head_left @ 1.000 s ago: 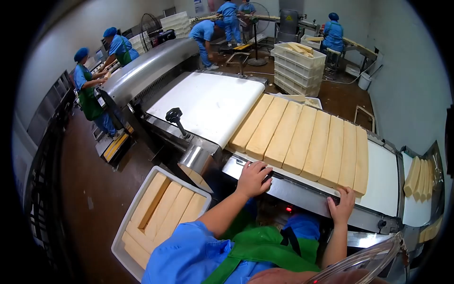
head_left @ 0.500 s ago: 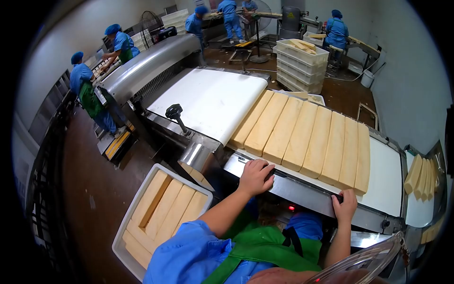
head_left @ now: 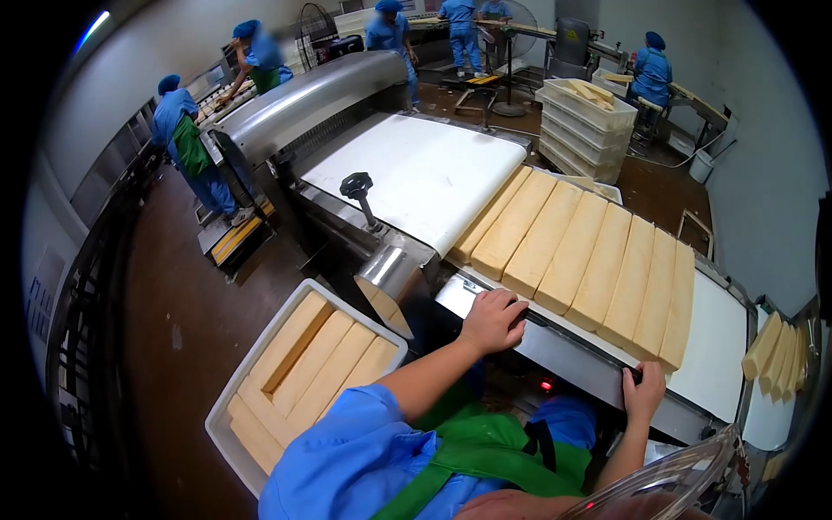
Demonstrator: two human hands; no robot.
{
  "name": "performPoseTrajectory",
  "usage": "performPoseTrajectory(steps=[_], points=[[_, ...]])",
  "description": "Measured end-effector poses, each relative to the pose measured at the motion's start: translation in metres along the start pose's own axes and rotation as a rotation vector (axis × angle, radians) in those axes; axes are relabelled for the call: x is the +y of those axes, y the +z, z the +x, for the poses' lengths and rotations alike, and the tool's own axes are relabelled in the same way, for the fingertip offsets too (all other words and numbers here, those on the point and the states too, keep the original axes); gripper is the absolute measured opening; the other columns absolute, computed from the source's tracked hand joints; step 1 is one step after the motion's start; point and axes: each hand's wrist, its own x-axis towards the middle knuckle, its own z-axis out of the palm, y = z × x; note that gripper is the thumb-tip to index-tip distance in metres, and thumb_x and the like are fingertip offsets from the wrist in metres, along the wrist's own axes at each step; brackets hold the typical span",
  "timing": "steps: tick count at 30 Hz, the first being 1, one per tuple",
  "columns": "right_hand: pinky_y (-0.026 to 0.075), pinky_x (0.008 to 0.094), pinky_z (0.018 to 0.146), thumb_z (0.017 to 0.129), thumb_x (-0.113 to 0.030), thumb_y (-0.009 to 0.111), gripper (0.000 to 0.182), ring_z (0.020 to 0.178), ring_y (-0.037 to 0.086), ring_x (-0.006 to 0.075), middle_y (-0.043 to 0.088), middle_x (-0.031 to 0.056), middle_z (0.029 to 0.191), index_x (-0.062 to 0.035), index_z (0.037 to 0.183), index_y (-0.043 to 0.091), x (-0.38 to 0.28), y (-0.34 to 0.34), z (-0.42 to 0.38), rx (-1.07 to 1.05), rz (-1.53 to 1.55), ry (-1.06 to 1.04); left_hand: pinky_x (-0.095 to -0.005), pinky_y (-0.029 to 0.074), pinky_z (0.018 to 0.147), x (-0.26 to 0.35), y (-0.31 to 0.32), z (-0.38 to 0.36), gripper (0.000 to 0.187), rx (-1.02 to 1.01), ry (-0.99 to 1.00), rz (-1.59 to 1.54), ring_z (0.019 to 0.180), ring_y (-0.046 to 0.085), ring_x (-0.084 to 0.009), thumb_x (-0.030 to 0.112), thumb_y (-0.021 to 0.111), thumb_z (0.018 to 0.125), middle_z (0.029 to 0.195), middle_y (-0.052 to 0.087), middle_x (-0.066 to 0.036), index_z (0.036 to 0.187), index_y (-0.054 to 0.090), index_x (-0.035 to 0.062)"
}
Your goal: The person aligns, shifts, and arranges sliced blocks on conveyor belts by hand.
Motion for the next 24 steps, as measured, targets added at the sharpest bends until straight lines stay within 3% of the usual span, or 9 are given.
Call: performPoseTrajectory(steps=[6,9,24], points=[[0.044,0.0462,0.076,0.075,-0.018,0.081,0.029,0.087,0.056,0.0382,0.056,0.0149,0.087,-0.0042,0.085,0.057,0.0027,0.0024,-0.0013,-0.015,-0.005,0.003,-0.0422,0.043,0.083,0.0006,0.0000,0.0005,0.036,0.017,0.014,-0.013,0.104,0.062,-0.0261,0.029,0.072,0.080,0.107,0.064,-0.006,0.113,0.070,0.0149],[0.045,0.0449,0.076,0.078,-0.017,0.079,0.029,0.085,0.055,0.0369,0.056,0.0145,0.087,-0.0034,0.086,0.055,0.0017,0.0008,-0.0013,-0.006,-0.005,-0.020,-0.0426,0.044,0.089,0.0017,-0.0011,0.0000,0.037,-0.015,-0.009,-0.020,0.107,0.061,-0.0268,0.029,0.072,0.079,0.108,0.063,-0.008,0.112,0.069,0.0136],[0.044,0.0467,0.077,0.078,-0.019,0.079,0.028,0.088,0.056,0.0382,0.056,0.0151,0.088,-0.0035,0.086,0.057,0.0017,0.0003,-0.0020,-0.029,-0.028,-0.001,-0.0427,0.044,0.088,0.0011,0.0006,-0.0001,0.036,0.005,0.001,-0.016,0.106,0.060,-0.0273,0.029,0.071,0.079,0.108,0.063,-0.007,0.111,0.069,0.0131]])
